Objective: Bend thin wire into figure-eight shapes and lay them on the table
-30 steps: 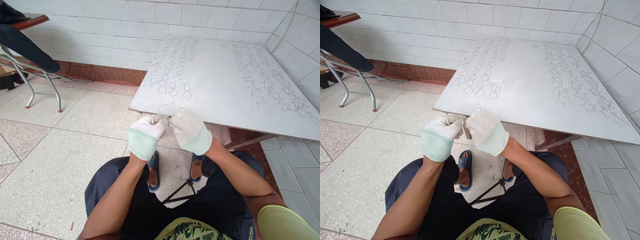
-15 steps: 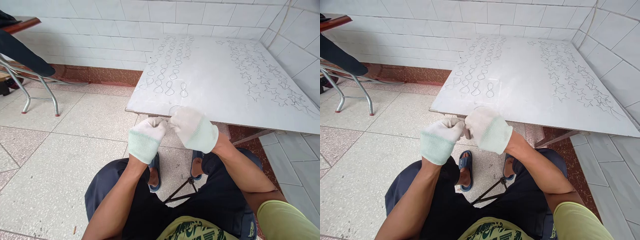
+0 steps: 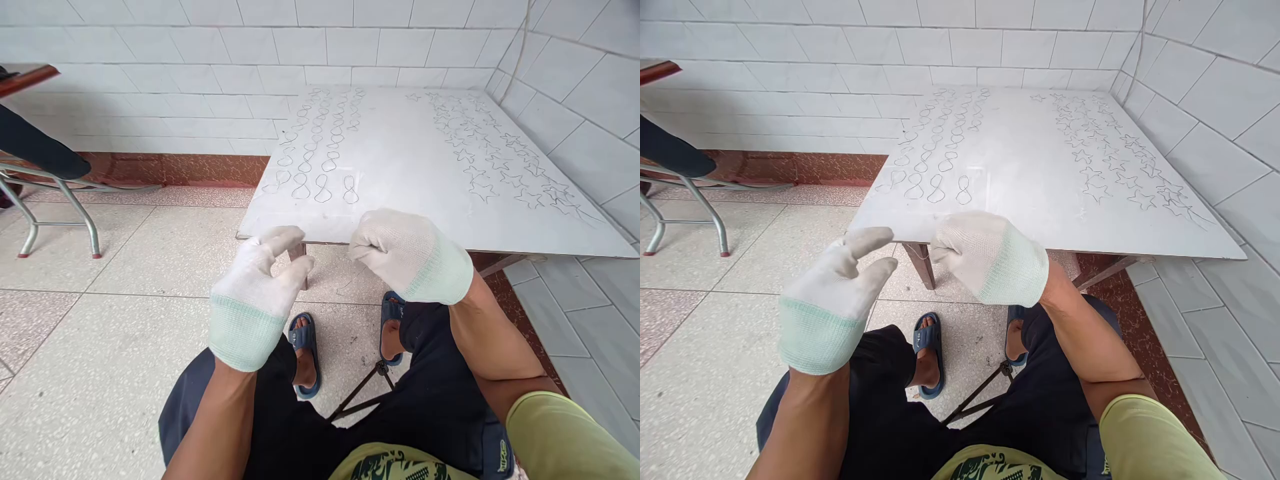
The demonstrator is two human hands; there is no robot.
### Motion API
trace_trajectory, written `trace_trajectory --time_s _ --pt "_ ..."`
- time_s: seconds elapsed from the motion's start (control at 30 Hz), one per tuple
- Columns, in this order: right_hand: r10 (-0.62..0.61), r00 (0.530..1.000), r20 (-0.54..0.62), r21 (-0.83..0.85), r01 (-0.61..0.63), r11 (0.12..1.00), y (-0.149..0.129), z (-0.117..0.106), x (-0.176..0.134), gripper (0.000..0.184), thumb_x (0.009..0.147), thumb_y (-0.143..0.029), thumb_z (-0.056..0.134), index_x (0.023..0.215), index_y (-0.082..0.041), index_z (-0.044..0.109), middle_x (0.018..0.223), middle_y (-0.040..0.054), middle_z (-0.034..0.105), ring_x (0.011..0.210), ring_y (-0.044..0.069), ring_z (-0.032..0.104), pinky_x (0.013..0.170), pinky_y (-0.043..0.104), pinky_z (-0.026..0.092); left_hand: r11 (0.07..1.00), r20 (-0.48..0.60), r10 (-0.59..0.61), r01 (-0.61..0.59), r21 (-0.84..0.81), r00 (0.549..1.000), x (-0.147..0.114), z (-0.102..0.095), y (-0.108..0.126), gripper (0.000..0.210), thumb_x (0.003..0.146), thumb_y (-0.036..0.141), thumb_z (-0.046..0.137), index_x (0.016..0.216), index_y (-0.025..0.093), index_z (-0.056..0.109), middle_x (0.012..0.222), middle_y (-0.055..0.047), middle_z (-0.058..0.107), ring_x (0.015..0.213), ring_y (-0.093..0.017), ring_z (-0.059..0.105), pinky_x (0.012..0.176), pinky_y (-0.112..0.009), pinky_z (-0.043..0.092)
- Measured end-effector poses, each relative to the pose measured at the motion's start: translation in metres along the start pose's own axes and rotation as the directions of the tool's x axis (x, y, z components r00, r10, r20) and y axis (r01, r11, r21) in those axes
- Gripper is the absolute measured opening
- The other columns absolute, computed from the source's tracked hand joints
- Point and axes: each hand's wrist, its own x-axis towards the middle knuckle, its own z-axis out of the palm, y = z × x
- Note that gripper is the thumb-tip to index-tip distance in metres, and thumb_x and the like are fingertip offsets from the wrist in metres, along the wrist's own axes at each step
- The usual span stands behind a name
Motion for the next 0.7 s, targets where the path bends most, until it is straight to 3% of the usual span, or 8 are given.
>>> trace_trajectory --time_s 0.1,0.23,0.43,0.7 --pt "-0.006 0.995 0.104 0.051 0.001 0.999 0.001 0.004 0.004 0.031 0.092 -0.011 0.053 0.063 -0.021 0.052 0.066 -0.0026 0.053 0.064 0.013 0.046 0.066 0.031 0.035 0.977 0.165 -0.104 0.131 -0.167 0.981 -0.004 0.004 -0.003 0.026 0.083 0.039 0.080 0.105 0.025 0.085 0.112 -0.004 0.082 0.111 -0.031 0.073 0.101 -0.041 0.056" --pt "-0.069 0.970 0.234 0.142 0.036 0.989 0.004 0.012 0.011 0.030 0.092 -0.011 0.051 0.064 -0.020 0.060 0.061 -0.0046 0.049 0.061 0.012 0.040 0.064 0.029 0.032 0.884 0.192 -0.175 0.240 -0.402 0.966 -0.004 0.013 -0.014 0.021 0.078 0.040 0.084 0.086 0.020 0.083 0.097 -0.007 0.083 0.091 -0.026 0.075 0.077 -0.035 0.059" --pt "-0.031 0.979 0.201 0.262 -0.024 0.965 0.011 0.023 0.014 0.030 0.090 -0.012 0.049 0.068 -0.018 0.067 0.066 -0.0036 0.055 0.063 0.011 0.043 0.064 0.028 0.032 0.754 0.255 -0.130 0.263 -0.602 0.958 0.007 0.020 -0.024 0.017 0.070 0.034 0.080 0.063 0.020 0.074 0.079 -0.008 0.078 0.078 -0.024 0.069 0.069 -0.035 0.056" --pt "-0.209 0.962 0.174 0.260 0.160 0.952 0.019 0.023 0.016 0.034 0.097 -0.012 0.048 0.075 -0.020 0.073 0.078 -0.0010 0.068 0.073 0.013 0.055 0.071 0.028 0.039 0.725 0.312 -0.050 0.250 -0.642 0.949 0.013 0.029 -0.033 0.031 0.069 0.042 0.085 0.056 0.020 0.068 0.065 -0.005 0.065 0.072 -0.021 0.062 0.069 -0.035 0.051"
